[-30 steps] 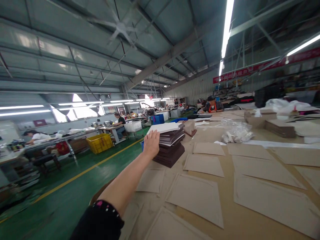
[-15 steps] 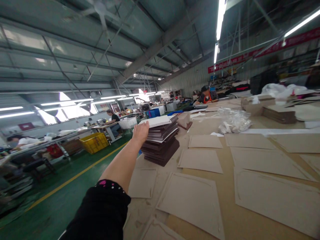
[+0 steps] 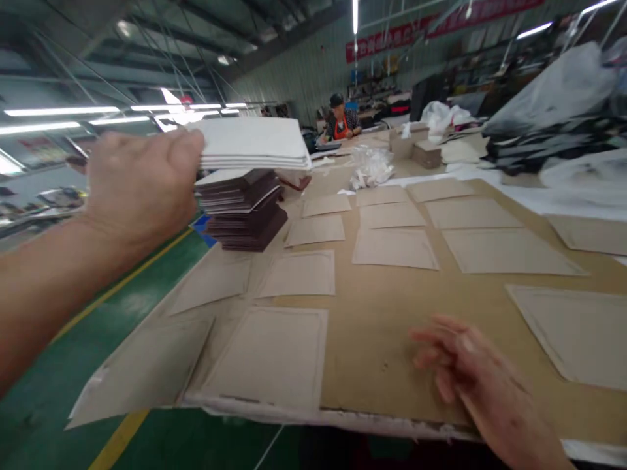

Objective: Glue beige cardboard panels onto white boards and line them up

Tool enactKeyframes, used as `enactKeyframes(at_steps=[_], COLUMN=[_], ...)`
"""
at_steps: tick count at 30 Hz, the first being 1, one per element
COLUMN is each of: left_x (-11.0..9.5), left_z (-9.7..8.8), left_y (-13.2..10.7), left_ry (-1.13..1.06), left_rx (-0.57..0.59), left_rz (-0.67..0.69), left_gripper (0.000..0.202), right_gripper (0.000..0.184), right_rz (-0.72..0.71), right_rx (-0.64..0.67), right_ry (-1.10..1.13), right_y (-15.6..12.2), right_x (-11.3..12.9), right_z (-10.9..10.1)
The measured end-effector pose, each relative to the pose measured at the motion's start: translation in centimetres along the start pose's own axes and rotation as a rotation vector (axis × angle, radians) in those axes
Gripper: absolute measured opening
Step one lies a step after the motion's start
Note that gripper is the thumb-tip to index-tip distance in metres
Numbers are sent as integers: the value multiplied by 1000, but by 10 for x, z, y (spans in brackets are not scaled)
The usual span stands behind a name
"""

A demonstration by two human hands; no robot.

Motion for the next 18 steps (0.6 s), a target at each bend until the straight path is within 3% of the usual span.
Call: enactKeyframes(at_steps=[2,3,4,7,9,14,18], left_x=[-52,-86,-112,-186,-224,-273,-294], left_z=[-45,-68,-87,-130,-148,-163,-151], left_y=[-40,-66,-88,-145,-172,-219,-257], left_ry=[-51,-87,-137,-253,-352,-517,-624], left_rx=[-105,-176,-222,-301,-284,-174,-117], left_rz=[159,306,351,465,501,433,357], left_gripper=[56,56,51,40,38,39,36], right_gripper=[52,55,59,65,66,91,97], right_rz=[22,34,38,13,29,193,287], right_rx=[34,55,66,-3,-92,-193,-134], right_ry=[254,323,354,295,216,118,-54], right_y=[4,3,0,-16,-30,-57,-62], right_x=[17,26,35,55,56,25,-6], right_z=[-1,-3,-6,-33,-57,-98,-116])
Point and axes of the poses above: each hand's wrist, its own y-axis towards the middle knuckle, its own z-axis out of the palm, x = y × z, the point moved 10 cm from there along y, towards the middle knuckle, and after that the axes turned 10 degrees about -z, right-handed, at the moved point
